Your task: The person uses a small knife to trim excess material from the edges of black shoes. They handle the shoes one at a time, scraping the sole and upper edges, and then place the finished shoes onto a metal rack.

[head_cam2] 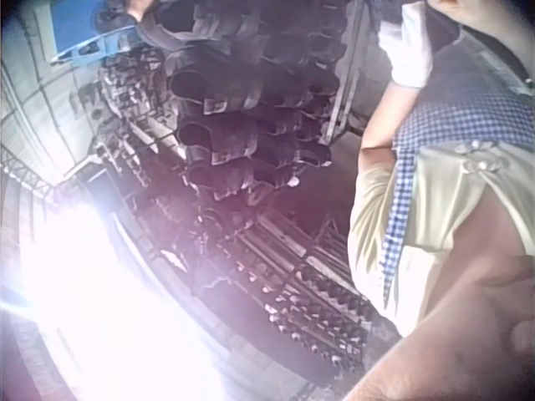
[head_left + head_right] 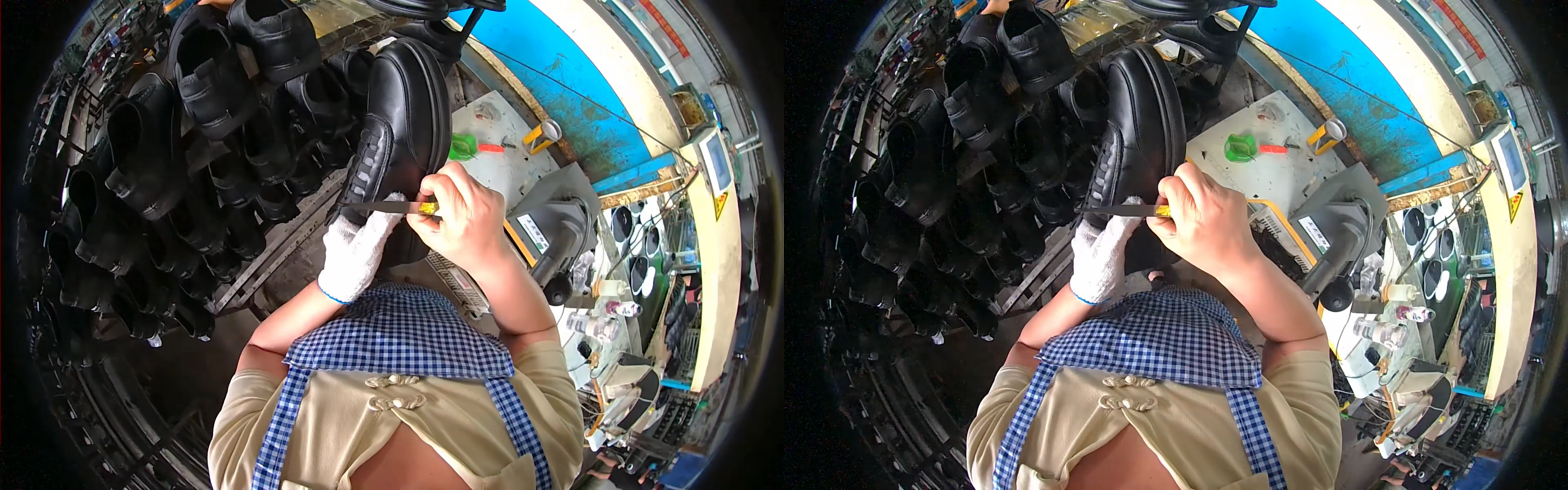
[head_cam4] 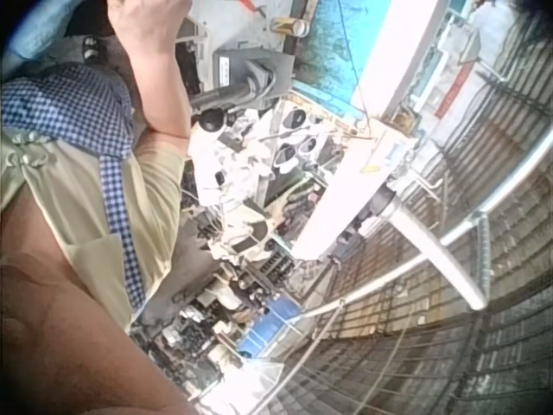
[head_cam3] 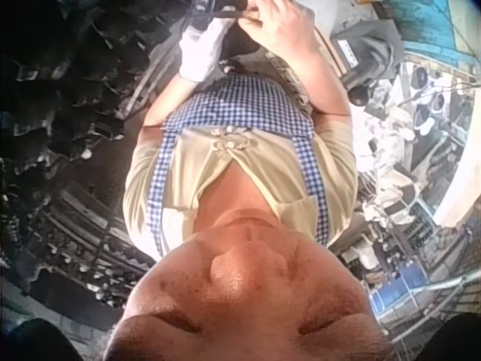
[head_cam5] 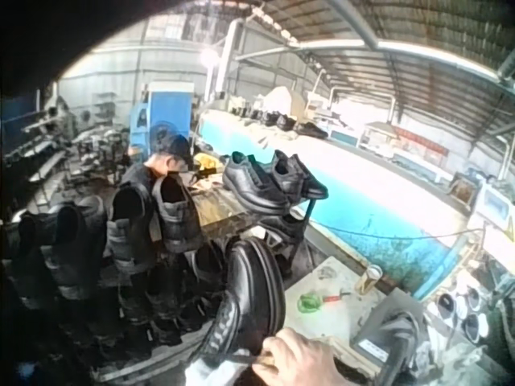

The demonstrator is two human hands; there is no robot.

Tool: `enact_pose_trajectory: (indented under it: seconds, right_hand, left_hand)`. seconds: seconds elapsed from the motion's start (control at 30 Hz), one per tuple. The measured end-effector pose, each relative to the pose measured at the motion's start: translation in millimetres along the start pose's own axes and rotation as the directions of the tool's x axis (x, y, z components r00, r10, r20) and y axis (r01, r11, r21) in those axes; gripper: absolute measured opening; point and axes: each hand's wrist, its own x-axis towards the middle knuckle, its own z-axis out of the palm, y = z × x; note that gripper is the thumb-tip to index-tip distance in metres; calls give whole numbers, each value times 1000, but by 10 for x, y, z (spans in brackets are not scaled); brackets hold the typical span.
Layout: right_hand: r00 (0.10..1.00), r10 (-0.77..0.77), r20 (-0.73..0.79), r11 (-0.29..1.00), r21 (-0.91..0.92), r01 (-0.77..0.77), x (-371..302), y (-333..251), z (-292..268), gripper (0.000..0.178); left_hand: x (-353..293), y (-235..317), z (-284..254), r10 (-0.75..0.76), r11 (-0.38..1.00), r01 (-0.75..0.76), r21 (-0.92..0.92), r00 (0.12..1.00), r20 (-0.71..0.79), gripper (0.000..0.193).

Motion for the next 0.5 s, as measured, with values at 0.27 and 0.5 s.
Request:
enact_pose_trajectory:
  seconds: [0.27,0.5]
  right_hand:
    - [997,-7,-78,996,85,14,-90,109,95,26]
    - [1000,-8,17,985,170,5,-159,119,20,27]
  left_hand:
    - [35,-14,-20,-72,997,72,-33,997,12,26]
    - [74,53,17,-172,952,174,-253,985,33,33]
